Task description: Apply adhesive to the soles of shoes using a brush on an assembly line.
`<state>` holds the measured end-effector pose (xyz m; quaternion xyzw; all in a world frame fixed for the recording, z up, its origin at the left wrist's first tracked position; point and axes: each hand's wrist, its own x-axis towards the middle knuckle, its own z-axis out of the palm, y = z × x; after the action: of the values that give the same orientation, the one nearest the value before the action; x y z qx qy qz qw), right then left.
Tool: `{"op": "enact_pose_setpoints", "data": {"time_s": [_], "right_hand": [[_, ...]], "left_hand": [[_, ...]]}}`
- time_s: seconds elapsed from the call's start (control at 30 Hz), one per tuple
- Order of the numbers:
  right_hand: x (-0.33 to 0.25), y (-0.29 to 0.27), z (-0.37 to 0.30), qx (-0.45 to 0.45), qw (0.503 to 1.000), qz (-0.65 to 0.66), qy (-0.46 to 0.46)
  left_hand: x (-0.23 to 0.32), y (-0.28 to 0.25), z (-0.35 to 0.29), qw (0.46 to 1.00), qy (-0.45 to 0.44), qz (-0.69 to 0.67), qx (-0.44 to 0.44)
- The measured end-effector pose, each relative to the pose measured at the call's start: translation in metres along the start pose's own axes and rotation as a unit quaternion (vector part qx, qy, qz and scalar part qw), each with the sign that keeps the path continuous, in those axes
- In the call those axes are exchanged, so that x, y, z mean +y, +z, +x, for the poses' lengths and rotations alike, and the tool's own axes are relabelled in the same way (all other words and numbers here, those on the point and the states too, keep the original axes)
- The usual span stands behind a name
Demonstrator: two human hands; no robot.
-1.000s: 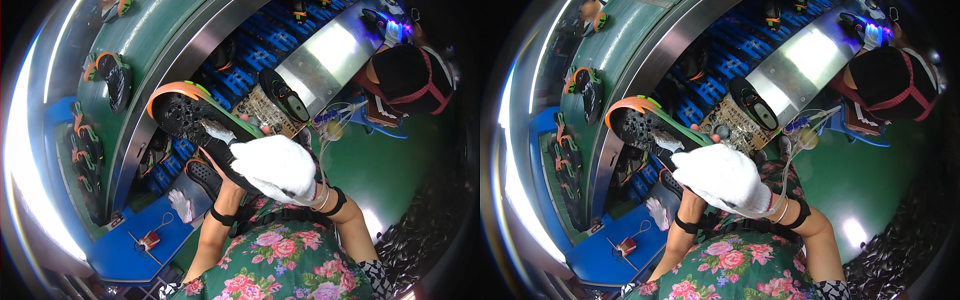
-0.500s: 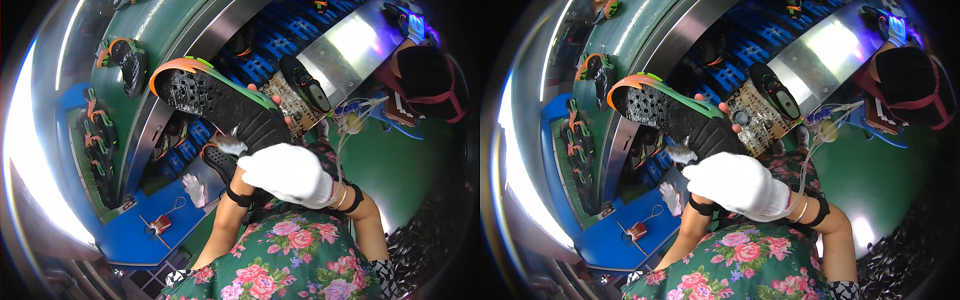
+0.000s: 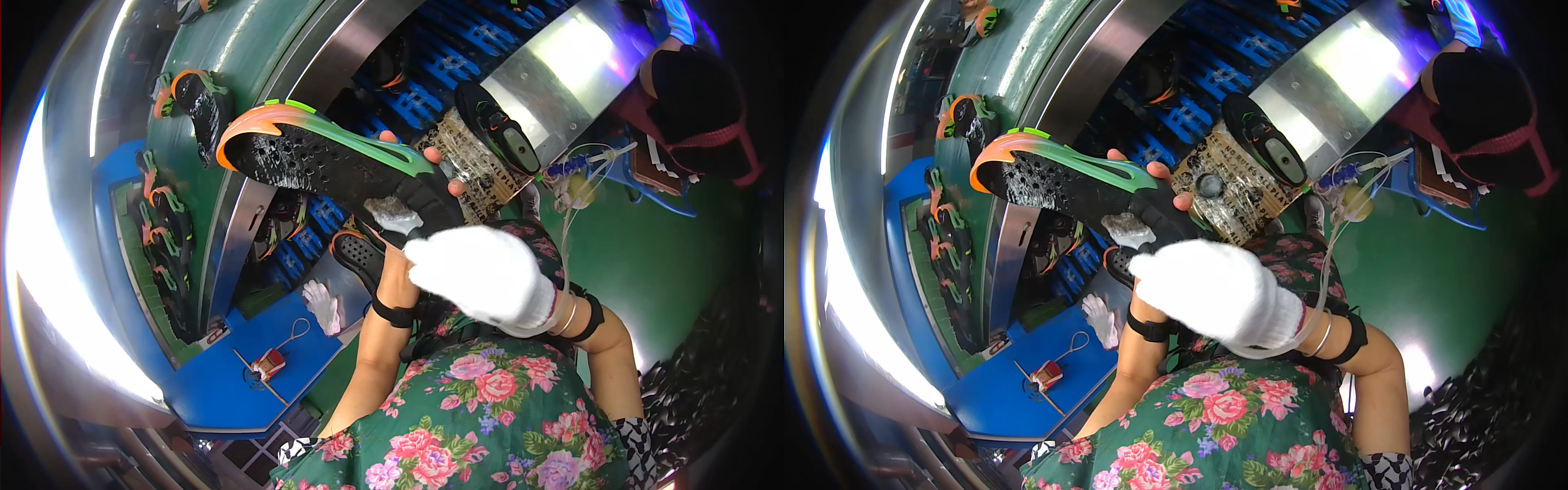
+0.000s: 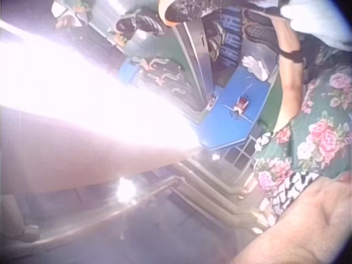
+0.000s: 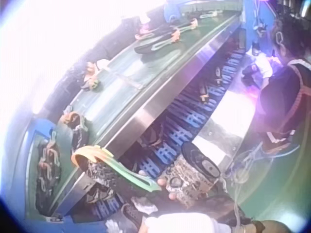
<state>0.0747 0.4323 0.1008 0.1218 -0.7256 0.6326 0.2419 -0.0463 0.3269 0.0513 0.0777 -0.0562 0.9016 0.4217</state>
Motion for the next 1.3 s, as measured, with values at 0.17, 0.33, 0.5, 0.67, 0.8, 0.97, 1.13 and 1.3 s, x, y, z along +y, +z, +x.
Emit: {"op": "enact_pose_setpoints", "data": {"time_s": [0.17,0.33,0.5,0.67,0.8,0.97,1.13,1.3], "right_hand": [[-0.008,-0.010,0.005,-0.036,0.998,0.019,-0.055],[-0.011,-0.007,-0.008,-0.050,0.996,-0.061,-0.031],[-0.015,-0.018,-0.002,-0.047,0.995,0.081,0.025],[-0.011,-0.015,-0.008,-0.033,0.996,-0.081,-0.032],[-0.013,-0.027,-0.002,-0.043,0.996,0.064,0.046],[-0.002,-0.022,-0.011,-0.046,0.996,-0.060,-0.042],[-0.008,-0.031,-0.006,-0.062,0.984,0.126,0.108],[-0.001,-0.025,-0.008,-0.025,0.999,-0.034,0.000]], "left_hand": [[-0.003,0.008,-0.006,0.999,0.041,0.007,-0.025],[0.002,0.011,-0.003,0.999,0.039,0.030,-0.016],[-0.008,0.014,-0.012,0.995,0.092,0.038,-0.013],[0.017,-0.009,-0.012,0.997,-0.013,0.076,-0.017],[0.015,-0.004,-0.011,0.999,-0.038,0.021,0.004],[0.015,-0.004,0.001,0.997,0.030,0.068,0.009],[0.013,-0.006,-0.003,0.997,0.013,0.055,-0.045],[0.028,0.003,-0.011,0.989,-0.085,0.123,0.021]]}}
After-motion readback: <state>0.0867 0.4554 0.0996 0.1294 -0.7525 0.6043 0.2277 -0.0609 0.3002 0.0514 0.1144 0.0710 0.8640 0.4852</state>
